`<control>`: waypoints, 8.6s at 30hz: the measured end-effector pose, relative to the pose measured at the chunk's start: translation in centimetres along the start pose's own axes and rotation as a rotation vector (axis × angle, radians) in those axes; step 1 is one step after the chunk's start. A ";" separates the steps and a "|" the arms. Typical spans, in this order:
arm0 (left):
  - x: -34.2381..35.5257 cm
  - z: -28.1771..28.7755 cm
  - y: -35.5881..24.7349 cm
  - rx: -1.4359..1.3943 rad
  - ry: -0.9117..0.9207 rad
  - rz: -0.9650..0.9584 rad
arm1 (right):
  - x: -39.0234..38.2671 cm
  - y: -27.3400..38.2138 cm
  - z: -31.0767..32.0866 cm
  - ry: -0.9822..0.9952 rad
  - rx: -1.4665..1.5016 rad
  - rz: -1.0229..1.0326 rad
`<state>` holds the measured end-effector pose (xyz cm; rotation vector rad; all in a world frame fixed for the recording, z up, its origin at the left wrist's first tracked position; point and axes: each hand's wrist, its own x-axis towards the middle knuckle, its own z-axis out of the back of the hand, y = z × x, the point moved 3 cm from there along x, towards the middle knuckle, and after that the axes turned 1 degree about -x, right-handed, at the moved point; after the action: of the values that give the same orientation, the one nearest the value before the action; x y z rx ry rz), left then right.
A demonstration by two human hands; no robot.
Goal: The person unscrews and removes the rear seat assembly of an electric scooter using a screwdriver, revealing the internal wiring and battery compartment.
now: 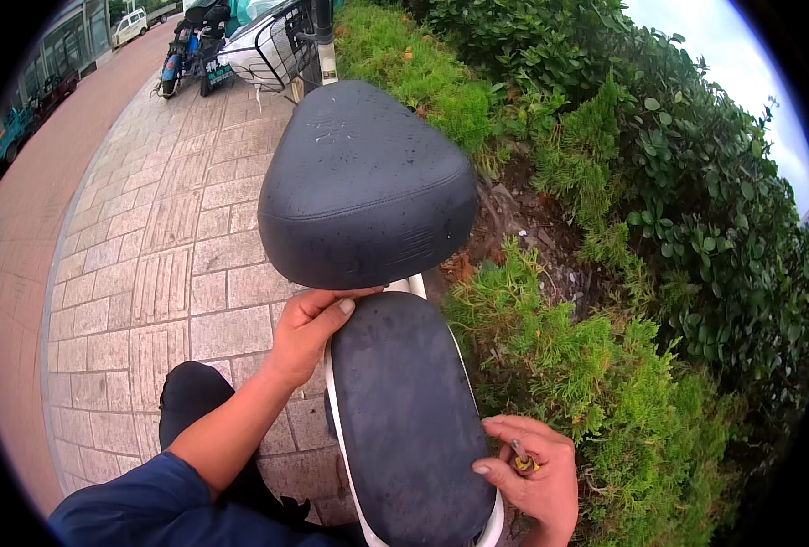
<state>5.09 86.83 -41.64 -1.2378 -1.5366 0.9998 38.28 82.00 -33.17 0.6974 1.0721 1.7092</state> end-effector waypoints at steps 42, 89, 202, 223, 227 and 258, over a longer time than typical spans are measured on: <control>-0.8 0.4 1.7 -0.220 -0.092 0.096 | -5.0 3.3 -2.1 0.176 -0.725 0.276; 1.3 1.5 0.8 0.033 0.079 -0.010 | -4.1 5.0 -2.7 0.196 -0.607 0.356; 10.5 -9.2 4.8 -0.521 -0.417 0.117 | -10.6 1.7 8.3 -1.085 -0.236 -0.016; 5.8 31.1 7.2 -0.192 -0.499 0.249 | -10.2 1.7 7.7 -1.194 -0.211 -0.080; 5.8 31.6 14.8 0.063 -0.310 0.368 | -10.8 4.0 7.9 -1.006 -0.418 -0.291; 14.7 -5.4 3.0 0.455 1.207 -0.668 | -8.1 7.5 5.5 -1.027 -0.454 -0.660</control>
<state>9.66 102.05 -40.78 -0.6491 -0.5897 0.0380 42.69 75.25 -23.81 0.6819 0.1234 0.7648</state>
